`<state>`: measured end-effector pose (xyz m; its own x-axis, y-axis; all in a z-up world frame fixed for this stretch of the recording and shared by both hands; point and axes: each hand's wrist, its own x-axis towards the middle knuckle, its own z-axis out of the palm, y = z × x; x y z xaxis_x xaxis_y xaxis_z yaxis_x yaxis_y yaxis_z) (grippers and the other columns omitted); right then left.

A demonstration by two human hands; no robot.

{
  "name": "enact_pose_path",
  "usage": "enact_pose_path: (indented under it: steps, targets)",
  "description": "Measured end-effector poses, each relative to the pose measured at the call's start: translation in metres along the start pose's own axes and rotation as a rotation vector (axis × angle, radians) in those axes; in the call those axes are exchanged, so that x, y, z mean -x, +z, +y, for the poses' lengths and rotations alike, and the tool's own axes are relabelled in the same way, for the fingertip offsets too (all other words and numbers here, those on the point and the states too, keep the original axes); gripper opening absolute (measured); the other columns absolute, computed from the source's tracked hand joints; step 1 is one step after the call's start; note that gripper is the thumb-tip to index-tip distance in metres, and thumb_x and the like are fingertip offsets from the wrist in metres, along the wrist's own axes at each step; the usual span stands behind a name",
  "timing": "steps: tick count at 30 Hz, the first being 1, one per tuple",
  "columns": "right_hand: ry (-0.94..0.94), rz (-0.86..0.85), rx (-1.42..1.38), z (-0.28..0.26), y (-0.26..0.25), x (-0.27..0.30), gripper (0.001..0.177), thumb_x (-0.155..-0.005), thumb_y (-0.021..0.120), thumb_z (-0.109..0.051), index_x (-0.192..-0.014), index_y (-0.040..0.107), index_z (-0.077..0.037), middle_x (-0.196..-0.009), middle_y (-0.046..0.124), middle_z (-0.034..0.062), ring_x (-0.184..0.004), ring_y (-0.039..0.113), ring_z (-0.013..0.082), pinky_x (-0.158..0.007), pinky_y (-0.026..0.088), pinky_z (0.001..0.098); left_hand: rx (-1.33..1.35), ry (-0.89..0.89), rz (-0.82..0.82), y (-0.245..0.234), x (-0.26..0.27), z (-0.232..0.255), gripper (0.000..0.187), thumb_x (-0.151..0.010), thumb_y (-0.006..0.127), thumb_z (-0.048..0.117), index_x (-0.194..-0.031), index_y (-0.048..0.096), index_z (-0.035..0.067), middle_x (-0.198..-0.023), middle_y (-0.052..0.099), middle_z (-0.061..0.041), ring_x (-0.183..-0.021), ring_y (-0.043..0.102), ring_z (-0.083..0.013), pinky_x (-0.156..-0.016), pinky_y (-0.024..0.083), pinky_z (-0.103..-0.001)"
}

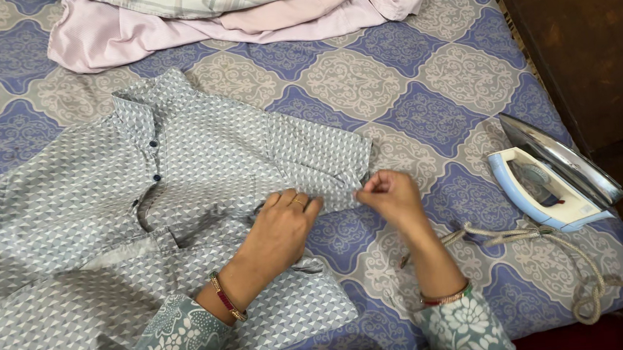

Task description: The person irons a patterned short-sleeved shirt on a bed. They smooth the fabric, iron the front, back, and sleeves, and flip the shirt to iron different sections.

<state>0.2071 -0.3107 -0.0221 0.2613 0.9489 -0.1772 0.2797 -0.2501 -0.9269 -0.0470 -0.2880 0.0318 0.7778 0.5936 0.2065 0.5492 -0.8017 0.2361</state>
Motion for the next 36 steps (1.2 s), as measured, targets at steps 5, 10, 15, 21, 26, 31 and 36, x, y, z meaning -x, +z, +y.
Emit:
enact_pose_path:
  steps: [5, 10, 15, 21, 26, 31, 36]
  targets:
    - [0.244, 0.303, 0.003, -0.034, -0.022, -0.052, 0.039, -0.088, 0.084, -0.038, -0.079, 0.068, -0.004, -0.070, 0.070, 0.0024, -0.057, 0.058, 0.0098, -0.051, 0.044, 0.0256, 0.008, 0.074, 0.034, 0.000, 0.001, -0.001, 0.039, -0.074, 0.064, 0.003, -0.114, 0.067, 0.005, -0.107, 0.066, -0.011, -0.105, 0.061, -0.0274, -0.093, 0.045, -0.040]
    - [0.101, 0.171, 0.026, -0.036, -0.012, -0.096, 0.023, -0.076, 0.090, -0.019, -0.076, 0.076, -0.001, -0.069, 0.071, 0.0051, -0.057, 0.060, 0.0109, -0.053, 0.046, 0.0265, 0.130, 0.088, 0.067, 0.007, -0.006, 0.001, 0.036, -0.079, 0.064, 0.009, -0.113, 0.063, 0.000, -0.116, 0.063, -0.015, -0.113, 0.058, -0.0297, -0.096, 0.045, -0.042]
    - [-0.209, 0.379, 0.231, -0.012, -0.012, -0.125, 0.021, -0.076, 0.090, -0.017, -0.075, 0.077, -0.002, -0.073, 0.076, 0.0048, -0.062, 0.067, 0.0077, -0.059, 0.052, 0.0253, 0.217, 0.071, 0.010, 0.011, -0.012, 0.001, 0.037, -0.087, 0.063, 0.011, -0.123, 0.062, 0.000, -0.116, 0.063, -0.013, -0.114, 0.059, -0.0287, -0.099, 0.045, -0.042]
    - [-0.133, 0.444, 0.073, -0.021, -0.016, -0.113, 0.029, -0.088, 0.083, -0.029, -0.080, 0.071, -0.003, -0.068, 0.071, 0.0041, -0.056, 0.064, 0.0098, -0.050, 0.049, 0.0248, 0.310, 0.023, 0.003, 0.010, -0.022, 0.001, 0.047, -0.087, 0.067, 0.015, -0.130, 0.060, -0.002, -0.113, 0.061, -0.015, -0.110, 0.058, -0.0308, -0.095, 0.043, -0.045]
    - [0.212, 0.321, 0.091, -0.035, -0.022, -0.074, 0.035, -0.087, 0.087, -0.028, -0.069, 0.070, -0.003, -0.062, 0.068, 0.0072, -0.052, 0.061, 0.0124, -0.049, 0.047, 0.0256, 0.336, -0.071, 0.066, 0.017, -0.035, 0.006, 0.032, -0.091, 0.068, 0.019, -0.119, 0.065, 0.004, -0.114, 0.063, -0.012, -0.113, 0.060, -0.0290, -0.095, 0.044, -0.044]
    - [0.078, 0.226, -0.188, -0.029, -0.015, -0.079, 0.020, -0.078, 0.088, -0.014, -0.076, 0.070, -0.007, -0.069, 0.069, 0.0002, -0.058, 0.060, 0.0084, -0.053, 0.047, 0.0219, 0.321, -0.122, 0.074, 0.033, -0.049, 0.011, 0.028, -0.086, 0.070, 0.018, -0.110, 0.068, 0.004, -0.104, 0.064, -0.012, -0.105, 0.063, -0.0301, -0.089, 0.046, -0.045]
    - [0.303, 0.158, -0.539, -0.029, -0.020, -0.111, 0.018, -0.080, 0.086, -0.014, -0.082, 0.069, -0.007, -0.073, 0.069, 0.0013, -0.062, 0.065, 0.0103, -0.058, 0.055, 0.0218, 0.320, -0.113, 0.126, 0.044, -0.055, 0.010, 0.010, -0.091, 0.066, 0.010, -0.099, 0.070, 0.007, -0.099, 0.066, -0.009, -0.102, 0.064, -0.0274, -0.090, 0.047, -0.043]
